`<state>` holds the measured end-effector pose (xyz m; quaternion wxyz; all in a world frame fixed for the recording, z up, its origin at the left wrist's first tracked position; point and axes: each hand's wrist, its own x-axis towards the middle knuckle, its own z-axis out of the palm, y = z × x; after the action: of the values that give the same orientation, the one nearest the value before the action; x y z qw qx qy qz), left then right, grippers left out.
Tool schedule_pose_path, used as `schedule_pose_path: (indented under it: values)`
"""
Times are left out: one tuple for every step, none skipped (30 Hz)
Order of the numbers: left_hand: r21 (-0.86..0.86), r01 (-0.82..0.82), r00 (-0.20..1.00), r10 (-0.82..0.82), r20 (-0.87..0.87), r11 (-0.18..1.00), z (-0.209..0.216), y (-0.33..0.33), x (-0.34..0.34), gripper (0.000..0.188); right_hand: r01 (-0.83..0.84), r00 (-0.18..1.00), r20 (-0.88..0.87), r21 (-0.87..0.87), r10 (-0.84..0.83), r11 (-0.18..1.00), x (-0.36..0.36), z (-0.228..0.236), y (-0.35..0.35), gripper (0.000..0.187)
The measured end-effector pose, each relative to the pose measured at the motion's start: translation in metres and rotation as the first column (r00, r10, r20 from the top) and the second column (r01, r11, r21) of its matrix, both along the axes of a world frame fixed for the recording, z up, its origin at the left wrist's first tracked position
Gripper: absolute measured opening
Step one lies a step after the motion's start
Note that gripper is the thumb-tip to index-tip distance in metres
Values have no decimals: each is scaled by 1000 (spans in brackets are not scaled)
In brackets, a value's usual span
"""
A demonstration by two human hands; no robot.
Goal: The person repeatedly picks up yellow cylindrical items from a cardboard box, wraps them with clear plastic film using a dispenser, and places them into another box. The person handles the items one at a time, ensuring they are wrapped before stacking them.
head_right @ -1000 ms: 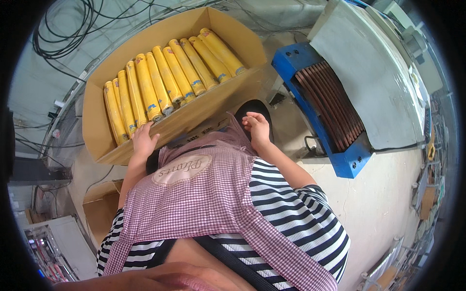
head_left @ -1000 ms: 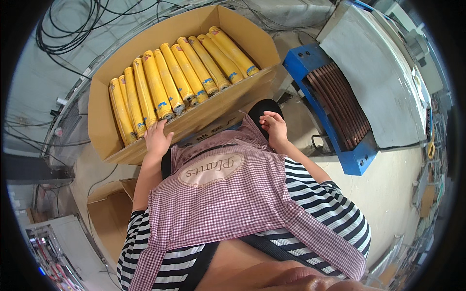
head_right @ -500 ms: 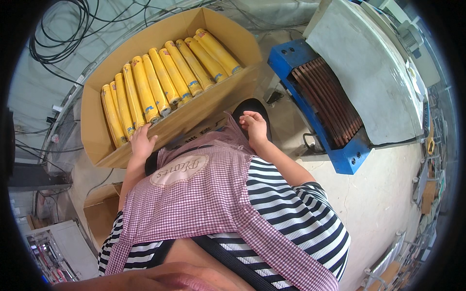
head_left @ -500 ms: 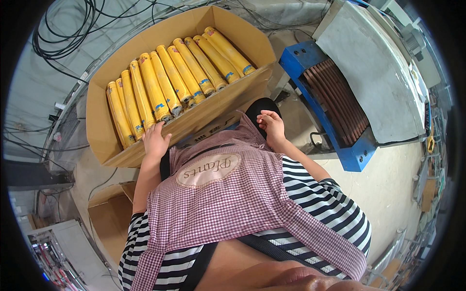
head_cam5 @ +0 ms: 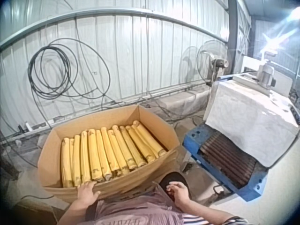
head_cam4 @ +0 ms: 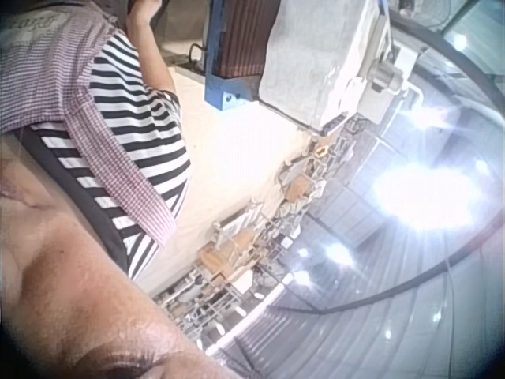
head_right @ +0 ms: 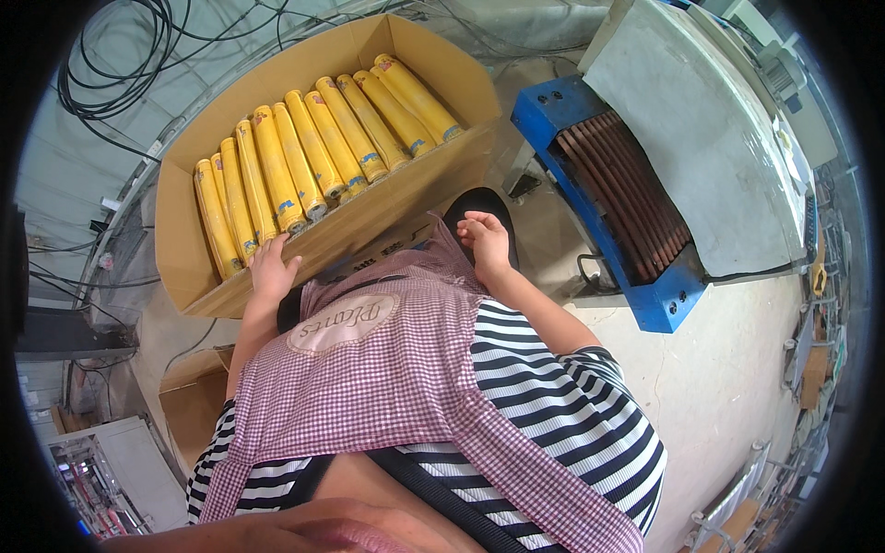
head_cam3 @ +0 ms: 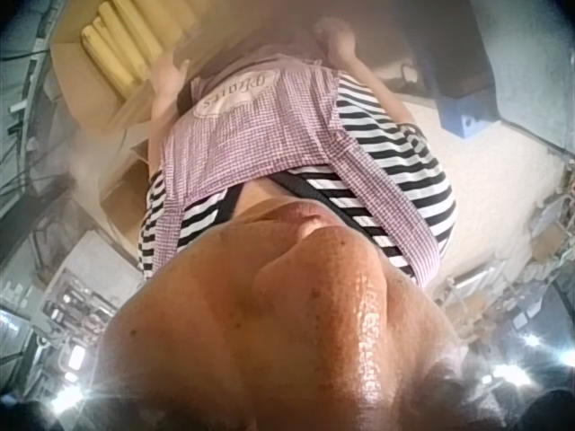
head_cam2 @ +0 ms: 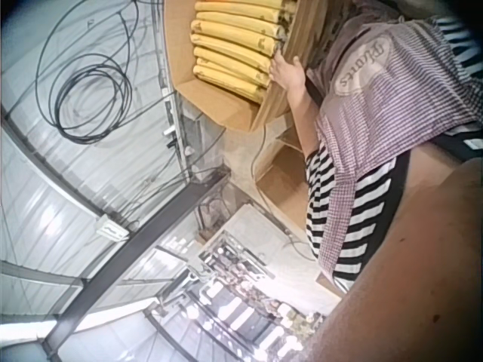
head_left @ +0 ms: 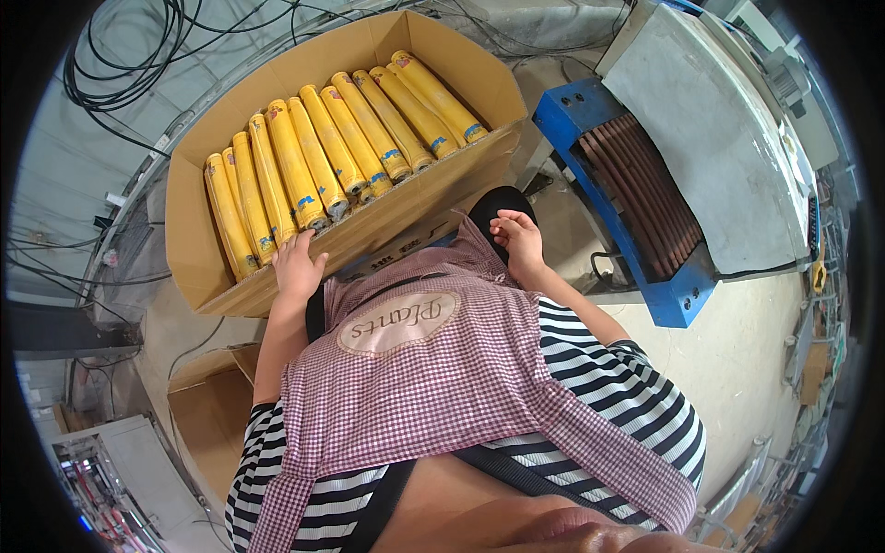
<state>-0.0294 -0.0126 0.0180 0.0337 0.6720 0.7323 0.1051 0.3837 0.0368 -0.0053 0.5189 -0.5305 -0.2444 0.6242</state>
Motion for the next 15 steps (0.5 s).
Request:
schedule_pose_path:
  values:
    - [-21,-13,1000,13,4,1000,1,0,1,52,1,1000,1,0,-1,1000,0,1,0,13]
    - [-43,-26,1000,26,9,999,1,0,1,52,1,1000,1,3,-1,1000,-1,1,0,14]
    - [-45,-26,1000,27,7,999,1,0,1,52,1,1000,1,7,-1,1000,-1,1,-1,14]
    - [-47,-27,1000,27,5,999,1,0,1,52,0,1000,0,10,0,1000,-1,1,-1,14]
    - [-48,-27,1000,27,3,998,1,0,1,52,3,1000,-3,6,-3,1000,-1,1,-1,14]
    - [-54,-31,1000,31,3,998,1,1,1,52,5,1000,-7,1,-5,1000,-1,2,-1,14]
    - [-60,-36,999,36,2,998,1,1,1,52,7,1000,-11,-3,-8,1000,-1,2,-1,14]
    - [-65,-39,999,39,2,997,2,1,1,52,7,1000,-10,1,-7,1000,-1,0,0,14]
    - [-65,-37,999,37,4,997,3,1,2,52,7,1000,-9,5,-7,1000,0,-3,0,14]
    - [-64,-35,999,36,6,997,4,1,2,52,6,1000,-8,9,-6,1000,0,-5,1,14]
    - [-64,-35,999,36,7,997,4,0,3,52,5,1000,-6,11,-5,1000,0,-5,1,14]
    - [-33,-21,1000,21,3,999,2,-1,1,52,3,1000,-4,13,-3,1000,0,-5,0,14]
    - [-3,-7,1000,7,0,1000,-1,-1,0,52,2,1000,-2,15,-2,1000,0,-5,0,14]
    - [27,9,1000,-9,-4,1000,-2,-1,0,52,3,1000,-4,11,-2,1000,0,-5,0,14]
    - [26,6,1000,-6,-5,1000,-3,-1,-1,53,3,1000,-6,7,-3,1000,1,-4,1,14]
